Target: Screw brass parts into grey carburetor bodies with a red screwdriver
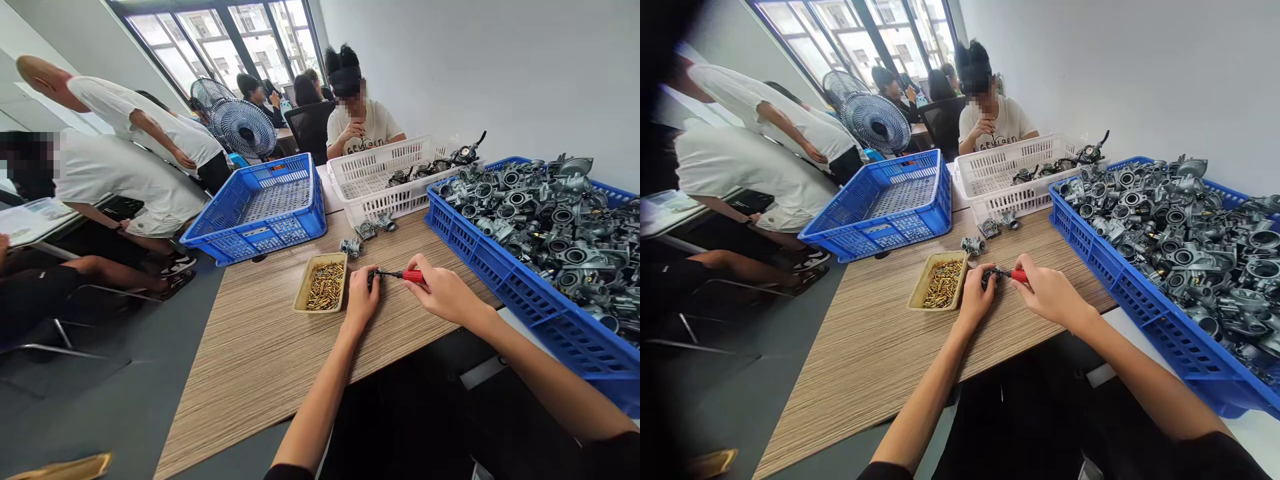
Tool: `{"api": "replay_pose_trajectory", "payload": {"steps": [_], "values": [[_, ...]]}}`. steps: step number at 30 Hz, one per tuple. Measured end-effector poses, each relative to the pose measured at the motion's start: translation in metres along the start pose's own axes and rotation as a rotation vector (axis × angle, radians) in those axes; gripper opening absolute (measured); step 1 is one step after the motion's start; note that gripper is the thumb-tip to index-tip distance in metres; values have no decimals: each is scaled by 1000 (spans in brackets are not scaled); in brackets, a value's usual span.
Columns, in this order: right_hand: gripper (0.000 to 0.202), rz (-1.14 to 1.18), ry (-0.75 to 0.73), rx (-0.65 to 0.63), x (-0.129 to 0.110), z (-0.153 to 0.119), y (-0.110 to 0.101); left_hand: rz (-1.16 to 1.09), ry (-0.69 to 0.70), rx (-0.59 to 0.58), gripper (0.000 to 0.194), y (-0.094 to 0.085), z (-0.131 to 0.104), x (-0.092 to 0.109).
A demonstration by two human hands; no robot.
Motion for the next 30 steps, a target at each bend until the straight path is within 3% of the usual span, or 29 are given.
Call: {"api": "replay_pose_trajectory", "payload": {"steps": [6, 12, 20, 23, 26, 30], "values": [[12, -36, -6, 0, 1, 0, 0, -17, -1, -6, 17, 0, 0, -1], [17, -240, 45, 13, 0, 1, -1, -29, 28, -46, 18, 0, 1, -1], [16, -173, -34, -22, -4, -4, -10, -55, 48, -52, 19, 2, -1, 0], [9, -282, 0, -7, -6, -4, -12, -72, 62, -62, 20, 4, -1, 2], [18, -406, 57, 7, -7, -5, -14, -80, 68, -71, 20, 5, -1, 4], [12, -316, -11, -35, -12, -8, -15, -80, 66, -86, 21, 6, -1, 4]]}}
Point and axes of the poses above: each hand's wrist, its own z-axis towards the middle knuckle, its own y-axis out of the palm, x = y × z, the point moved 7 cm from there along z, towards the middle knuckle, and after that the axes turned 8 degrees about y, right-handed, at the moved point
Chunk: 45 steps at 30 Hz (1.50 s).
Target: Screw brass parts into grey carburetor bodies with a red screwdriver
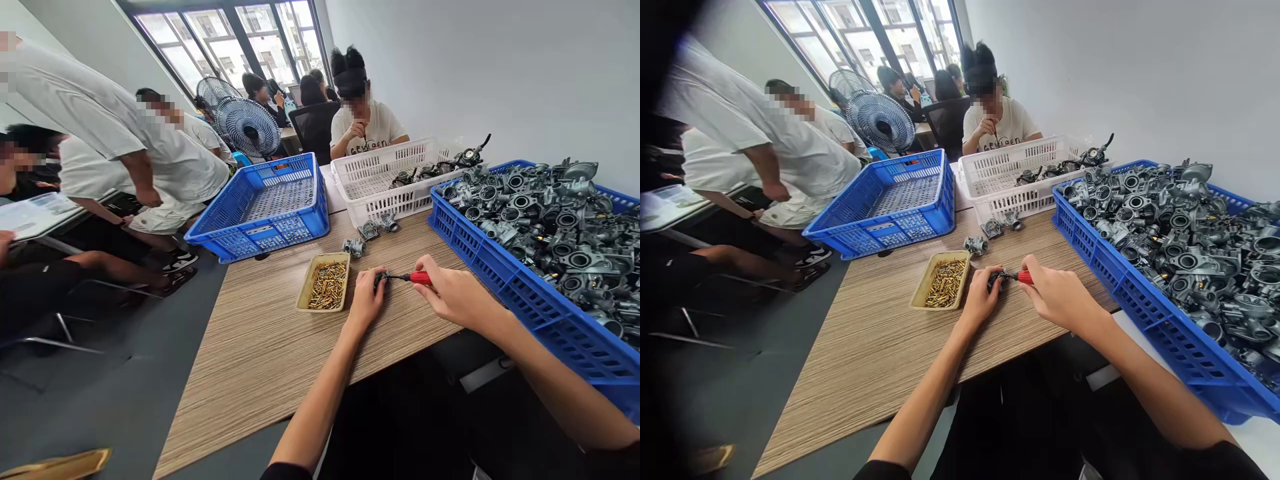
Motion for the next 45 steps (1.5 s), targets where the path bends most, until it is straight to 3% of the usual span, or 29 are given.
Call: {"api": "replay_pose_trajectory", "payload": {"steps": [3, 9, 15, 18, 22, 29, 37, 45], "values": [[9, 25, -10, -15, -2, 0, 2, -3, 0, -1, 21, 0, 0, 0], [18, -47, 117, 1, 8, 4, 1, -3, 9, 6, 20, 2, 0, 0], [15, 101, 29, 8, 11, 3, -5, 0, 5, 6, 21, 2, 0, 1], [11, 11, 60, 9, 10, 4, -3, -1, 0, 1, 21, 1, 0, 1], [20, -121, 105, 25, 7, 5, 0, 3, -15, -3, 22, 1, 0, 1], [13, 18, 34, 6, 8, 2, -2, 8, -7, -4, 22, 1, 0, 2], [21, -90, 137, 0, 12, 7, 0, 24, 10, 3, 22, 0, 0, 2], [11, 34, 17, -30, -2, -1, 1, 17, 13, -1, 23, -1, 0, 3]]}}
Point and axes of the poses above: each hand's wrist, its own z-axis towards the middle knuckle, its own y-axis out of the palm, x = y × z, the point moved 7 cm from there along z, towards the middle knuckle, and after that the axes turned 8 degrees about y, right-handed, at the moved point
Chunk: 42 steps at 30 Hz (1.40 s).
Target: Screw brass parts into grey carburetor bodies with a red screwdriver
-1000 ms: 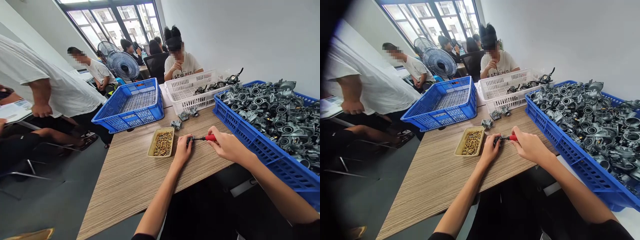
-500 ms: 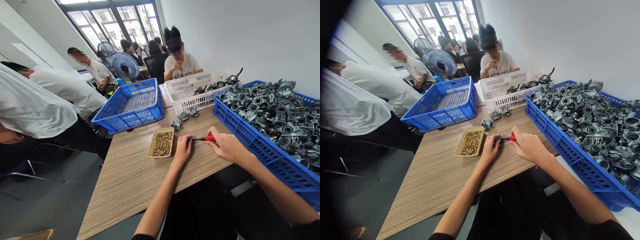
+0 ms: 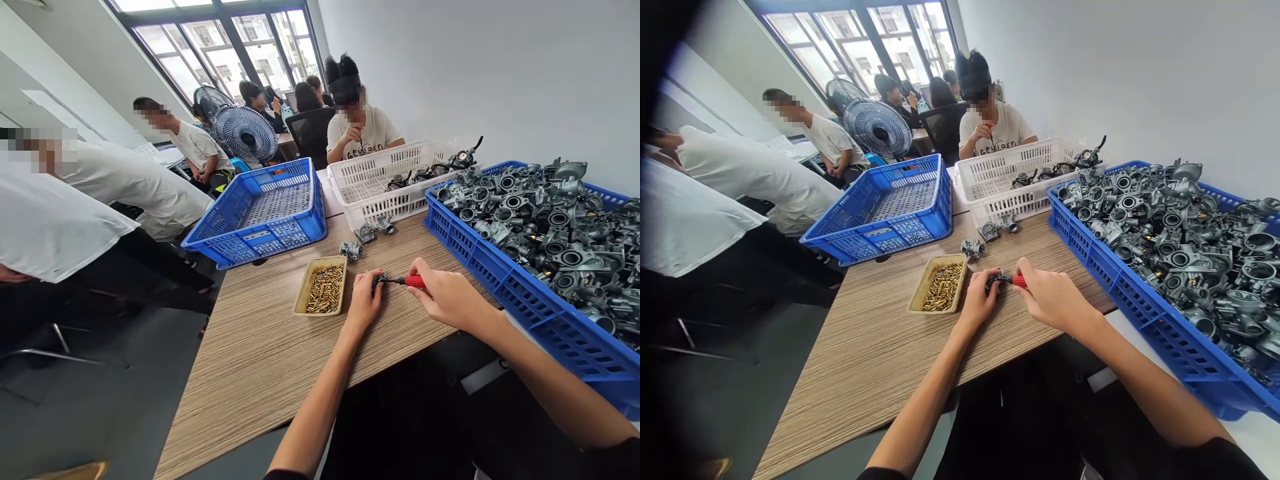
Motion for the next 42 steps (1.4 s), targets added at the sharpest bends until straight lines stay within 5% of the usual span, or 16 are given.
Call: {"api": "replay_pose_trajectory", "payload": {"steps": [6, 42], "values": [[14, -28, 79, 12, 8, 4, 1, -8, -13, -4, 22, 2, 1, -1], [12, 142, 10, 35, 8, 5, 7, 33, -10, 7, 20, 2, 1, -1]]}}
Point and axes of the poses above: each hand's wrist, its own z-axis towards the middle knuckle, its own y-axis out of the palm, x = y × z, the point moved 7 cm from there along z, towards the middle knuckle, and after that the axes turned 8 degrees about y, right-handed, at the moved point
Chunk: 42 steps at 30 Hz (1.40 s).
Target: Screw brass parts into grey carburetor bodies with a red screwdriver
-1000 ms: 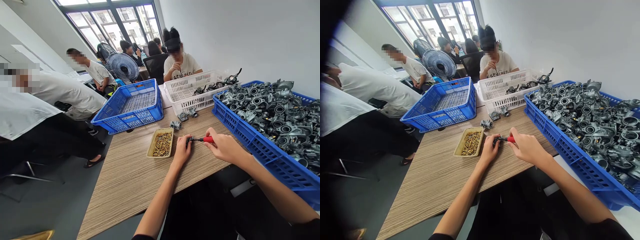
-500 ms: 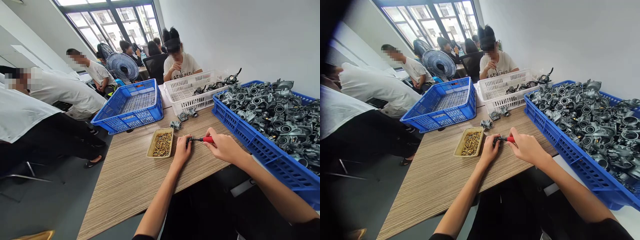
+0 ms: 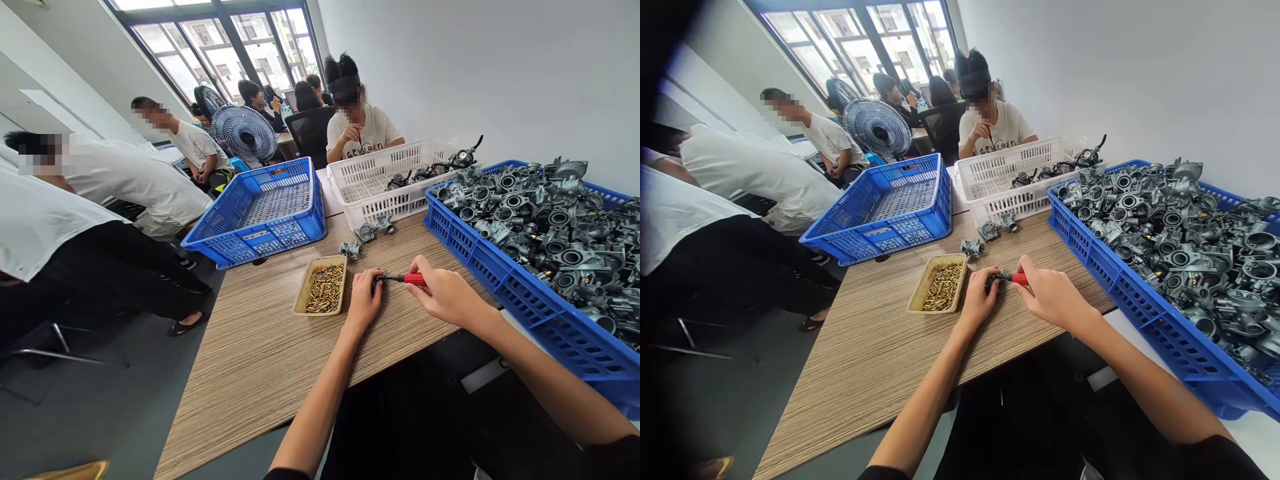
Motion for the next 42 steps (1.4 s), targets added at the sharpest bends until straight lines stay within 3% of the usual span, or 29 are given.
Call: {"api": "replay_pose_trajectory", "payload": {"steps": [26, 42], "values": [[15, 249, 49, 24, 16, 11, 0, 19, -17, 18, 20, -6, 0, -3], [16, 227, 46, 34, 15, 10, 0, 14, -29, 21, 21, -5, 0, -5]]}}
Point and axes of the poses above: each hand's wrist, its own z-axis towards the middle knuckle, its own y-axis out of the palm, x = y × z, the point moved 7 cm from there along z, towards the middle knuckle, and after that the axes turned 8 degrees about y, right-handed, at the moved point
